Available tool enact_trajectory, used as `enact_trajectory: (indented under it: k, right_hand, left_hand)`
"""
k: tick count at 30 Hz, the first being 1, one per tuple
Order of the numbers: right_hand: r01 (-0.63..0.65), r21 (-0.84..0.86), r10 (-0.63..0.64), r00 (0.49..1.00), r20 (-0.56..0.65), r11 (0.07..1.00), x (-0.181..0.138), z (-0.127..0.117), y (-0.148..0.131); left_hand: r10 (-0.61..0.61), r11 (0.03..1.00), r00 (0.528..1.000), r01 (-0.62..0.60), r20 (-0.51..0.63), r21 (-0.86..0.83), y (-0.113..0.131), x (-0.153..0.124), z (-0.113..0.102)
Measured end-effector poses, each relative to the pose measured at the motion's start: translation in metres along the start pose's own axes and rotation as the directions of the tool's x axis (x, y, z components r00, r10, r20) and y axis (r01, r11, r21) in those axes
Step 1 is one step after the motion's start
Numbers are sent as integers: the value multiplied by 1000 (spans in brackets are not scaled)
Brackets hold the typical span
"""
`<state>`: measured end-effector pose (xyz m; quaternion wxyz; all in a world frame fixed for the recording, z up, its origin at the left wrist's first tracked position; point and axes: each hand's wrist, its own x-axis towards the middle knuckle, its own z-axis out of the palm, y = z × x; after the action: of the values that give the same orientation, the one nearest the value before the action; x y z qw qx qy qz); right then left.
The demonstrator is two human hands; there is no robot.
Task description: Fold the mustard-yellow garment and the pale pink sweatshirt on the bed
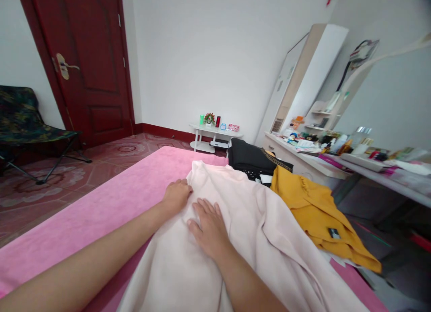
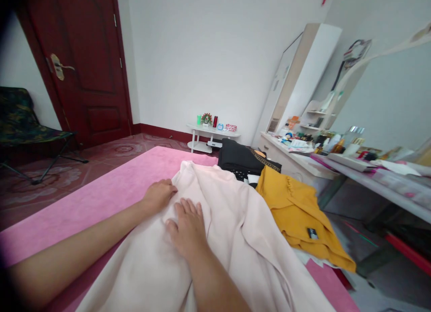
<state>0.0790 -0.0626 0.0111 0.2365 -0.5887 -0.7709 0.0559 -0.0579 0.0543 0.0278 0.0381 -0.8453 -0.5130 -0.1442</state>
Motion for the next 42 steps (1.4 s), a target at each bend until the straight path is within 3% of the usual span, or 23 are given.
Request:
enact_trajectory:
  k: [3,5,8,13,22,30,38,42]
  right_hand:
    - [11,1,-11,1000,-26,1000,-2,-1,-2]
    - [18,-6,-19,999,-43,1000,-3,-2,-3]
    - [28,-17,-29,997,-74,999,-5,-3,-6]
    - [38,-24,-41,993,-110,999,-9,-5,-9]
    - [-4,4,5,989,-150,1000,-9,-9,-8]
    - [18,28,-13,986,-168,999,-5,-6,-4]
    - [-14,-15,14,1000,17,1000,-12,-9,-7]
    - [56,9,-56,988,145,998,-49,-38,-15]
  left_hand:
    - [43,982,998,-49,37,181,14,-9,-15]
    - [69,989,995,-78,77,128,19,-18,-16]
    - [149,988,984,-145,98,-45,19,-36,1]
    - [133,979,991,-134,-15,-154,10,-56,33]
    - [159,970,985,-170,-72,-174,4,-49,38]
    - [192,969,980,-197,-48,-148,4,-51,35]
    - [161,970,986,-165,-36,-181,4,-52,34]
    - [139,969,990,-141,-23,-201,5,-53,32]
